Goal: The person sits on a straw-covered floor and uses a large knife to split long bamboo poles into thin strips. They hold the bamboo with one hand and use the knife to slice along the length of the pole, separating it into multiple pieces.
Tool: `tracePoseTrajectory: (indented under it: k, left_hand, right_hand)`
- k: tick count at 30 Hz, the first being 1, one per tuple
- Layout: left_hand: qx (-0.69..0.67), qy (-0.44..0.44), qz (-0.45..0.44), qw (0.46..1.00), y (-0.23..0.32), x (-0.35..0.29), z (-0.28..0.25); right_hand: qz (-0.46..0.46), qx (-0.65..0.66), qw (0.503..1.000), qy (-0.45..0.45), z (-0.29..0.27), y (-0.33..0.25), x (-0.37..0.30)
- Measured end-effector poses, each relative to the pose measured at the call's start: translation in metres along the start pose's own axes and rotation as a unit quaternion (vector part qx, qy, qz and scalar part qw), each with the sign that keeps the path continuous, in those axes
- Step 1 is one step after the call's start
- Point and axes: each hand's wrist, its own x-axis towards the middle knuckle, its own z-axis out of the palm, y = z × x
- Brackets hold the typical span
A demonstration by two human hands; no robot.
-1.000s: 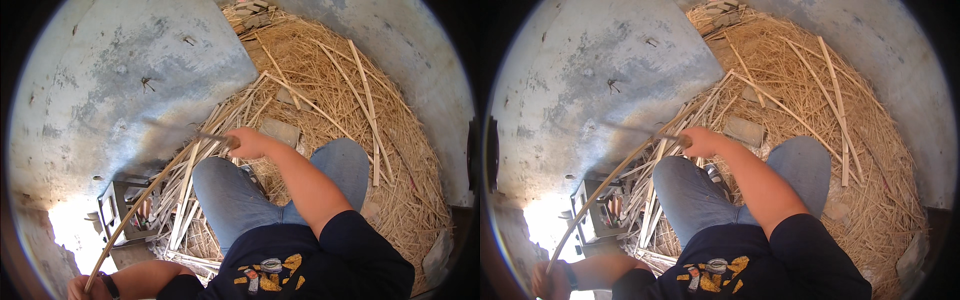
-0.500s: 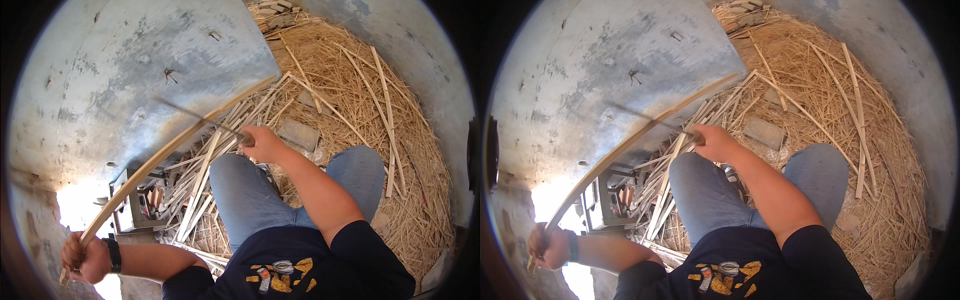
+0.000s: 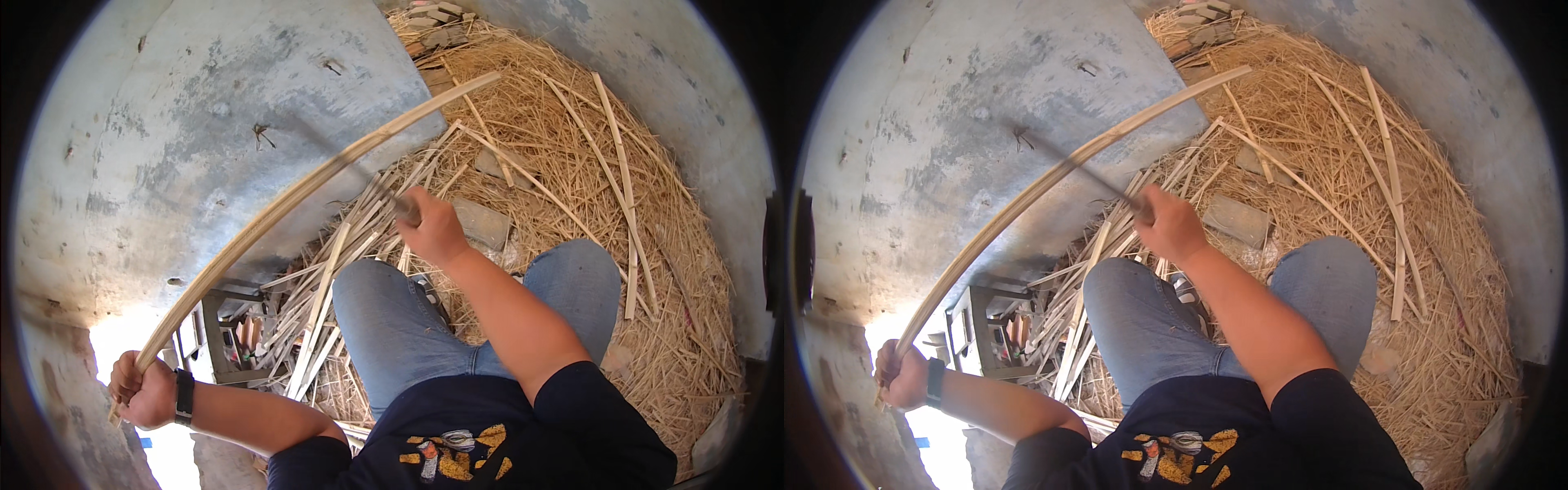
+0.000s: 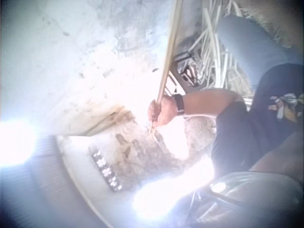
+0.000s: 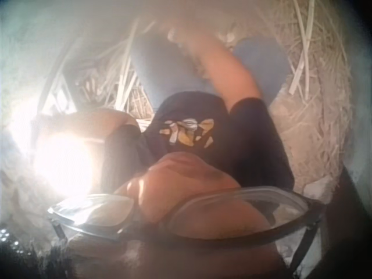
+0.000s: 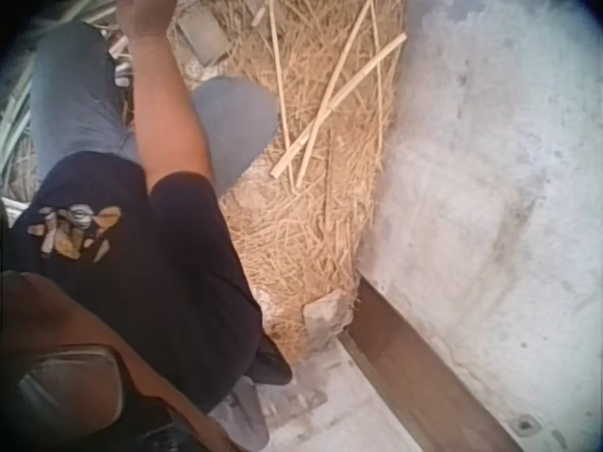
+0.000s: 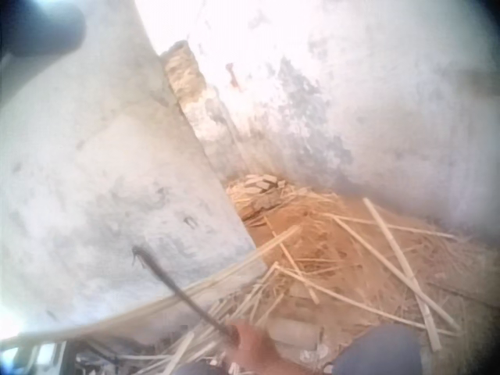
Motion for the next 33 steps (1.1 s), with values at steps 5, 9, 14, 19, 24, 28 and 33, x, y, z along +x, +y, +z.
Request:
tracePoseTrajectory:
  k: [5, 9, 14, 19, 24, 28, 33]
  left_hand:
    - [0.021, -0.021, 0.015, 0.999, -0.013, -0.008, 0.004]
    - [0.013, 0.013, -0.001, 1.0, -0.021, -0.01, 0.002]
    - [-0.001, -0.011, -0.04, 0.999, -0.018, -0.001, -0.012]
    - [0.021, -0.002, -0.02, 1.0, -0.013, -0.012, 0.002]
    - [0.021, 0.001, -0.033, 0.999, -0.035, -0.024, -0.006]
    - [0.035, -0.006, -0.04, 0.999, -0.056, -0.027, -0.008]
    - [0.105, 0.057, 0.007, 0.993, -0.1, -0.049, 0.031]
  right_hand:
    - [0.06, -0.038, 0.997, 0.029, 0.002, 0.016, -0.002]
    - [-0.061, -0.055, 0.997, -0.012, 0.013, 0.0, -0.012]
    - [-0.089, -0.123, 0.988, -0.029, -0.003, 0.013, 0.006]
    - [0.123, -0.066, 0.989, 0.053, -0.02, 0.021, 0.013]
    - [0.029, -0.05, 0.997, -0.044, 0.0, 0.005, -0.003]
    - [-0.111, -0.087, 0.987, -0.072, 0.008, -0.002, -0.01]
    - [0.026, -0.029, 0.996, -0.077, 0.011, 0.021, -0.009]
